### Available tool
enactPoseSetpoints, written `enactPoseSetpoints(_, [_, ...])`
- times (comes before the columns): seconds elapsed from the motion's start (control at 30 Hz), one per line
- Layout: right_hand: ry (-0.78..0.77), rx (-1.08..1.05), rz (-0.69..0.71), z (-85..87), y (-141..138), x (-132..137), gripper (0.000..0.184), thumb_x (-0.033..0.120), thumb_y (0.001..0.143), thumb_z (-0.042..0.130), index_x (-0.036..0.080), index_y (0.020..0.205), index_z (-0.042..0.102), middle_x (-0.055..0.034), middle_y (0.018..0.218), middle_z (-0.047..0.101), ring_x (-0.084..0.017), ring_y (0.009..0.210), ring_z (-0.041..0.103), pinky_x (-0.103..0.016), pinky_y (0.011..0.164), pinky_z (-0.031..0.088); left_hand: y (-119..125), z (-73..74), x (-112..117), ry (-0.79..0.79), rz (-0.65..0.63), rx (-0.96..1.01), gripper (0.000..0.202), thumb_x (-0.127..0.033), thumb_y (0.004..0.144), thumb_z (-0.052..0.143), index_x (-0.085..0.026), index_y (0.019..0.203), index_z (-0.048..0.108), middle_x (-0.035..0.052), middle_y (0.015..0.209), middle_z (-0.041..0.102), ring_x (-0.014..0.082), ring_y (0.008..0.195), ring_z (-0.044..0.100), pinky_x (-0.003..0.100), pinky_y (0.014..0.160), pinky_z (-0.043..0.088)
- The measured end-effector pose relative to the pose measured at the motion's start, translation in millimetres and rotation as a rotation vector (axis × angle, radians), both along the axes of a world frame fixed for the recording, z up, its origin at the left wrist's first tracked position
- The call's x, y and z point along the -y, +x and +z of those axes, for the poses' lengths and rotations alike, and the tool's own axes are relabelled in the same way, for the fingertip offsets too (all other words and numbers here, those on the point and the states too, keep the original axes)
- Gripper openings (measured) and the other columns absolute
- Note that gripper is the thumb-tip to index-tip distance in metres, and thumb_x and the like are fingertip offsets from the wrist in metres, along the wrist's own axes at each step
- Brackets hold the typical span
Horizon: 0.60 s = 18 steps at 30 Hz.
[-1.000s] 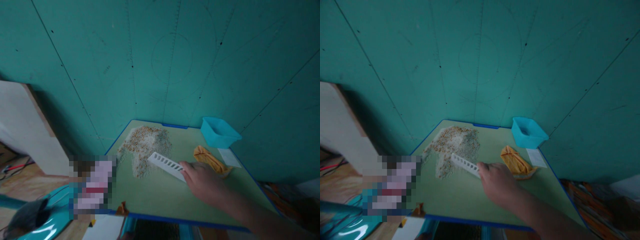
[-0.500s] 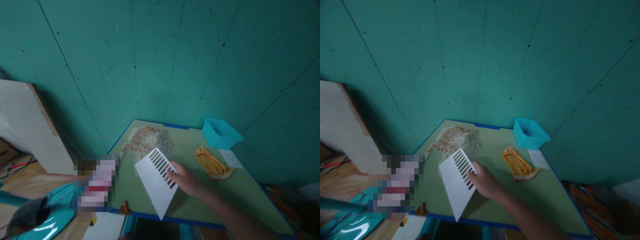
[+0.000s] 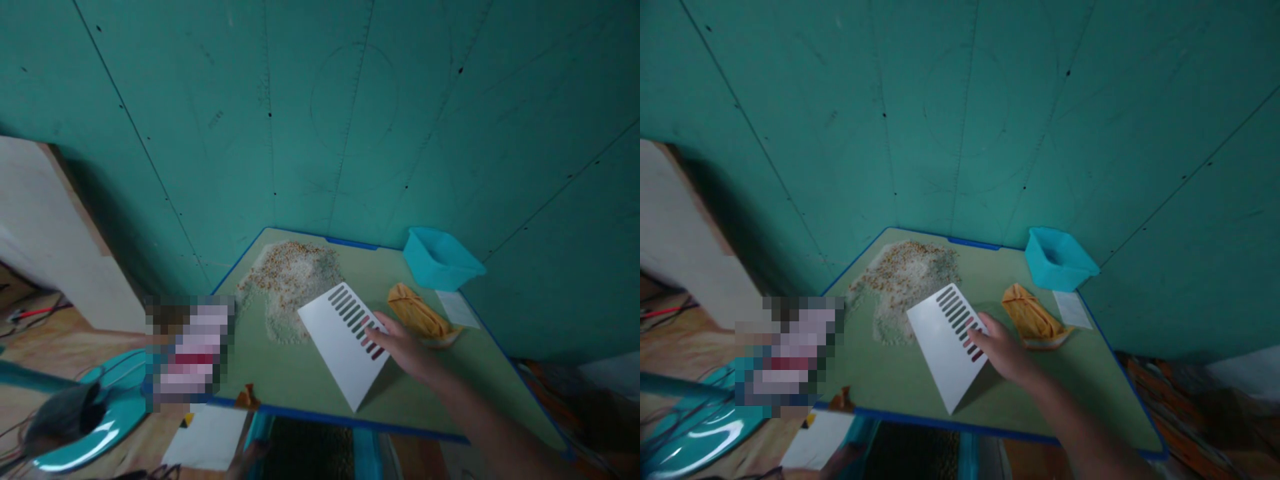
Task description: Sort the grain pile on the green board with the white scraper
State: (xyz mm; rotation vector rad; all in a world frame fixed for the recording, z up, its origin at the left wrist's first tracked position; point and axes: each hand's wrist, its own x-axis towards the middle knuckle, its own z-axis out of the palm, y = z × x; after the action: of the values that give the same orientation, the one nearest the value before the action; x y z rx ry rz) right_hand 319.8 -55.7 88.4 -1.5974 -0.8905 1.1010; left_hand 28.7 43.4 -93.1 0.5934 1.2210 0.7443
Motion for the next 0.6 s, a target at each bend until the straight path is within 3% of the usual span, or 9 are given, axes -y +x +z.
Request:
enactPoseSetpoints(0.1, [0.007,-0.020,-0.059,4.0,8.3,7.3,0.038,0.048,0.071,0.058,0.017,0.093,0.052,-0.0018,0.072,0.062,-0.016,0.060,0.060,-0.028,0.053,0.045,-2.8,-5.2,2.0,-0.072,-0.028,-0.072,0.015,-0.030,0.082,0.053,-0.021,0.091,0.062,0.0021,0.093,0.066,0.0185,0.075,0.062,0.035,0.064,0.050])
enactPoseSetpoints(0.2, [0.004,-0.008,-0.124,6.9,13.1,11.9,0.036,0.046,0.071,0.058,0.017,0.093,0.053,-0.0015,0.073,0.063,-0.015,0.060,0.060,-0.026,0.053,0.045,-4.9,-6.1,4.4,-0.101,-0.061,-0.108,0.009,-0.026,0.079,0.056,-0.020,0.080,0.063,-0.0004,0.075,0.067,0.0171,0.066,0.062,0.035,0.063,0.049])
enactPoseSetpoints(0.27, [-0.003,-0.004,-0.131,7.4,12.9,13.0,0.036,0.046,0.071,0.057,0.017,0.093,0.053,-0.0010,0.072,0.062,-0.015,0.060,0.059,-0.027,0.053,0.045,-4.2,-5.0,5.0,-0.098,-0.084,-0.115,0.003,-0.019,0.069,0.063,-0.022,0.069,0.063,-0.0030,0.056,0.063,0.0206,0.063,0.063,0.036,0.062,0.049])
enactPoseSetpoints(0.37, [-0.007,-0.001,-0.083,5.7,8.4,11.7,0.038,0.047,0.071,0.057,0.017,0.094,0.053,-0.0009,0.071,0.061,-0.016,0.061,0.059,-0.028,0.055,0.046,-1.9,-2.9,8.5,-0.064,-0.097,-0.115,0.022,-0.009,0.045,0.069,-0.028,0.051,0.059,-0.0031,0.036,0.057,0.0315,0.066,0.065,0.035,0.055,0.049])
enactPoseSetpoints(0.43, [0.001,0.004,-0.037,3.6,4.4,9.3,0.037,0.047,0.072,0.056,0.017,0.094,0.052,-0.0015,0.073,0.061,-0.016,0.062,0.059,-0.029,0.056,0.047,-1.8,-2.3,13.9,-0.029,-0.091,-0.107,0.024,-0.010,0.040,0.068,-0.030,0.047,0.058,-0.0017,0.036,0.060,0.0346,0.066,0.065,0.036,0.053,0.050])
enactPoseSetpoints(0.6, [-0.004,0.013,0.024,2.0,-4.3,2.4,0.035,0.046,0.074,0.055,0.016,0.094,0.052,-0.0022,0.074,0.061,-0.016,0.062,0.059,-0.028,0.055,0.046,-7.5,-9.3,21.3,0.035,-0.090,-0.066,0.015,-0.018,0.045,0.071,-0.029,0.048,0.062,-0.0004,0.040,0.064,0.0307,0.059,0.064,0.035,0.052,0.050])
